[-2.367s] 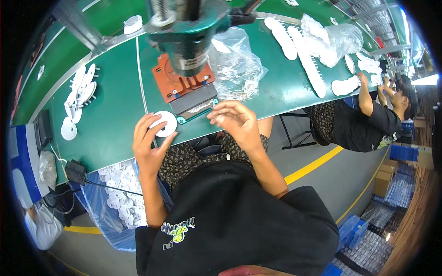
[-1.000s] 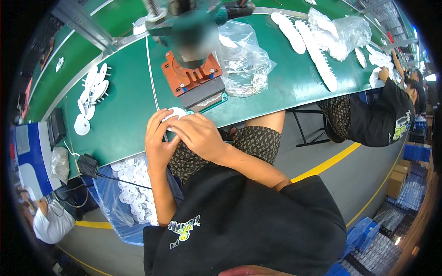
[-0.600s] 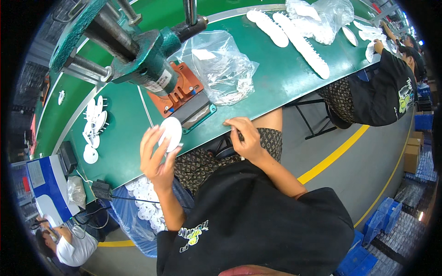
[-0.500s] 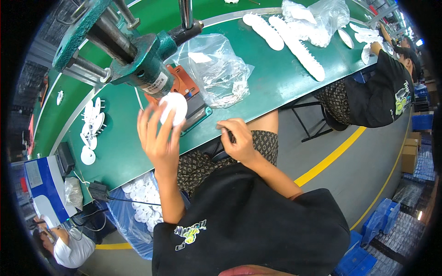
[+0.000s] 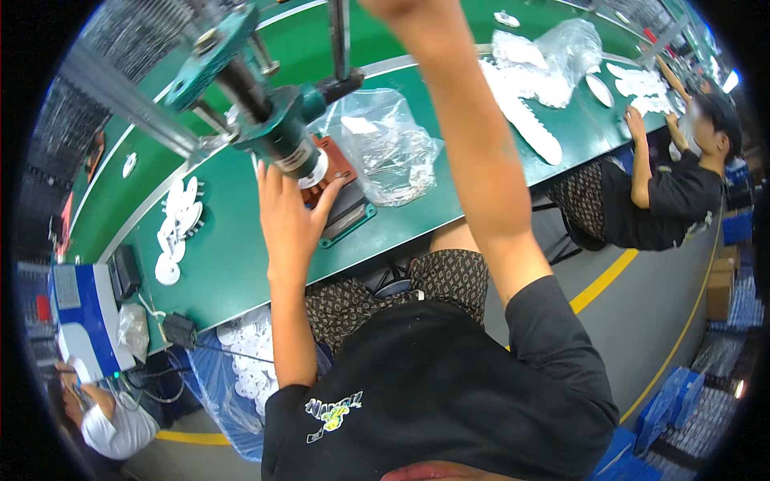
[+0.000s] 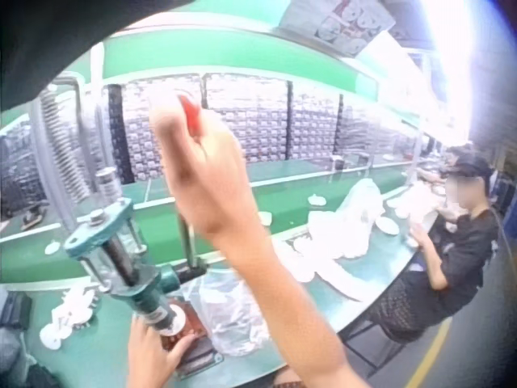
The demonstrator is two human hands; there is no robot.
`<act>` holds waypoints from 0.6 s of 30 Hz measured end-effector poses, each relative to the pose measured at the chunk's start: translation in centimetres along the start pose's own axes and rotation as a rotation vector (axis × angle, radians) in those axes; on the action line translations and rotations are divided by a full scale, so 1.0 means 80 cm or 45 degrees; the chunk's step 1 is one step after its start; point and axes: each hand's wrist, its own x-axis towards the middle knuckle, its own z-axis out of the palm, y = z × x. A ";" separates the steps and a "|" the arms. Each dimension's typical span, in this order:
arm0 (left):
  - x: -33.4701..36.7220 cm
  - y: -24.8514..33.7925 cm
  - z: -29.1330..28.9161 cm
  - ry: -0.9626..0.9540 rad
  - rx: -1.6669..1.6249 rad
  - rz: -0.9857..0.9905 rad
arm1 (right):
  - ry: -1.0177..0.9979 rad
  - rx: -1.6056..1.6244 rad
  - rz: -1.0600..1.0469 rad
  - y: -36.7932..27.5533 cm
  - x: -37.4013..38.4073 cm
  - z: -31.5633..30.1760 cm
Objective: The person assembles white plastic components using a manual press.
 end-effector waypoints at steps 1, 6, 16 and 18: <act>0.001 -0.010 -0.001 -0.018 0.014 0.046 | -0.489 0.276 0.137 0.007 0.020 -0.023; -0.007 -0.020 0.016 -0.027 -0.040 0.003 | -0.019 1.040 0.501 0.019 -0.075 -0.009; -0.008 -0.021 0.015 0.067 -0.084 0.027 | 0.233 0.669 0.147 -0.030 -0.139 0.007; -0.009 -0.019 0.019 0.065 -0.124 0.007 | 0.378 0.702 0.007 -0.033 -0.199 0.005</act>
